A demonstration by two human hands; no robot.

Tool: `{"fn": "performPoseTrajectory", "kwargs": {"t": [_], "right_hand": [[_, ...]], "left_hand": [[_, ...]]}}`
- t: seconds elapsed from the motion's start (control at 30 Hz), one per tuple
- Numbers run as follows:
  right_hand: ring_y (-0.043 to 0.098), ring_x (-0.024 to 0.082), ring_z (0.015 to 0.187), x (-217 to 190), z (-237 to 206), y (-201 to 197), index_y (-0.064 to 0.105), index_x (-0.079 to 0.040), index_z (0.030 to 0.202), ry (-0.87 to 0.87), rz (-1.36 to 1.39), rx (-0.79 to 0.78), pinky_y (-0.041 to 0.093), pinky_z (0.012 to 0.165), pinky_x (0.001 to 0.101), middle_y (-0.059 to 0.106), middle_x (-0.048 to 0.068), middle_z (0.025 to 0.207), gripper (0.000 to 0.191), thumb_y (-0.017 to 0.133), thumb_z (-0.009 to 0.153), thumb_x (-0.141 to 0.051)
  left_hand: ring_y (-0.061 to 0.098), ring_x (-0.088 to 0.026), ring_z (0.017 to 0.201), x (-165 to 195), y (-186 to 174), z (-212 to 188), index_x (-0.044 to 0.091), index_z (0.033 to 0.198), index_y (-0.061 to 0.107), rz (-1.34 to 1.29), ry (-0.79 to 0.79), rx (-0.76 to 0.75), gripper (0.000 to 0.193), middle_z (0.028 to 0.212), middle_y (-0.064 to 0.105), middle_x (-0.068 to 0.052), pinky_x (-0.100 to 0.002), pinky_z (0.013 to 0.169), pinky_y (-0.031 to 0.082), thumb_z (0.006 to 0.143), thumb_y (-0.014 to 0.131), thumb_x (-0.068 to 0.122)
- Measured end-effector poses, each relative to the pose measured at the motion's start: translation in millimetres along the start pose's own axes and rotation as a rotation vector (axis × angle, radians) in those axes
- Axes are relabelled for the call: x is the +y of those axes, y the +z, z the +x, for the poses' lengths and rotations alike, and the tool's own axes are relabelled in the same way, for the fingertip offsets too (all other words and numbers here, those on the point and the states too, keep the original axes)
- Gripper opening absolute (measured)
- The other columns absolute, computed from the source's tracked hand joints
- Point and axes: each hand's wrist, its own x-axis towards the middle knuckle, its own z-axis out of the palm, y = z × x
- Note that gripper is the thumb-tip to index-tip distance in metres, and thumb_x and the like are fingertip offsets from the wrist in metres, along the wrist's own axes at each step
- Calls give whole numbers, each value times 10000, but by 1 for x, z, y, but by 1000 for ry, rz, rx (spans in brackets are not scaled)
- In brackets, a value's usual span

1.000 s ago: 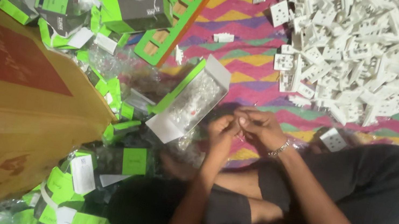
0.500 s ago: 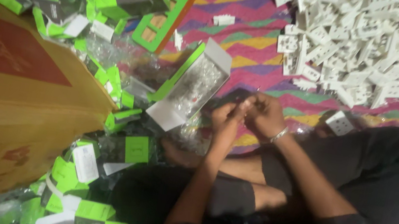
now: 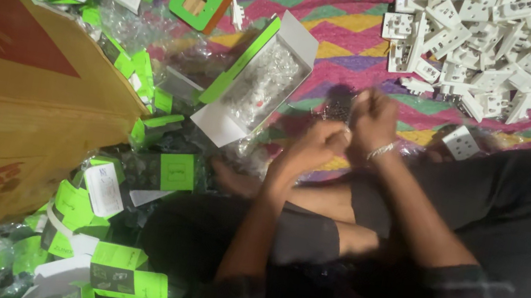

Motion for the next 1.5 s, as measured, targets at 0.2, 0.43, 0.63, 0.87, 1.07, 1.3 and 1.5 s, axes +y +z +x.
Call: {"fn": "performPoseTrajectory", "kwargs": {"t": [0.2, 0.43, 0.63, 0.87, 1.07, 1.3, 1.5], "right_hand": [[592, 77, 612, -2, 16, -24, 658, -60, 909, 305, 344, 37, 471, 555, 264, 658, -30, 726, 239, 633, 1042, -257], [440, 42, 649, -13, 2, -9, 606, -49, 825, 111, 174, -141, 368, 571, 252, 529, -66, 702, 343, 639, 1081, -275], [411, 35, 633, -12, 5, -9, 613, -59, 814, 138, 170, -122, 329, 559, 255, 513, -74, 688, 339, 658, 1071, -276], [416, 45, 636, -12, 2, -7, 599, -46, 808, 122, 144, -126, 334, 563, 264, 514, -48, 691, 364, 652, 1085, -276], [515, 83, 668, -19, 6, -10, 631, -61, 940, 258, 412, 172, 413, 603, 279, 619, -31, 780, 258, 623, 1084, -275], [664, 262, 1100, -63, -23, 5, 647, -57, 1305, -337, 281, -1052, 580, 896, 349, 679, 135, 1268, 413, 701, 921, -199], [736, 246, 1014, -95, -23, -1, 667, -114, 1326, -150, -22, -777, 577, 846, 367, 735, 110, 1199, 388, 649, 972, -273]], "left_hand": [[660, -360, 710, 0, 1, -4, 17, 867, 731, 322, 59, 276, 199, 777, 696, -222, -451, 664, 512, 956, 636, 167], [675, -438, 704, 1, -10, -1, 6, 851, 720, 715, -57, 378, 252, 766, 678, -263, -529, 668, 510, 961, 683, 229], [698, -432, 765, -19, -10, 2, 2, 945, 727, 579, -26, 455, 141, 830, 704, -257, -518, 670, 517, 948, 598, 59], [707, -412, 725, -13, -11, 0, 27, 964, 757, 525, 68, 512, 140, 828, 714, -244, -491, 665, 548, 904, 638, 70], [686, -427, 692, 25, -17, -6, 17, 865, 710, 791, -40, 489, 186, 783, 701, -229, -528, 649, 517, 974, 644, 152], [683, -394, 807, 55, -90, -62, 43, 856, 727, 1116, -302, 507, 465, 821, 698, -202, -517, 715, 527, 862, 754, 507], [689, -378, 970, -21, -108, -22, 63, 1075, 740, 991, 342, 793, 289, 1013, 731, -163, -475, 878, 526, 881, 685, 270]]}}
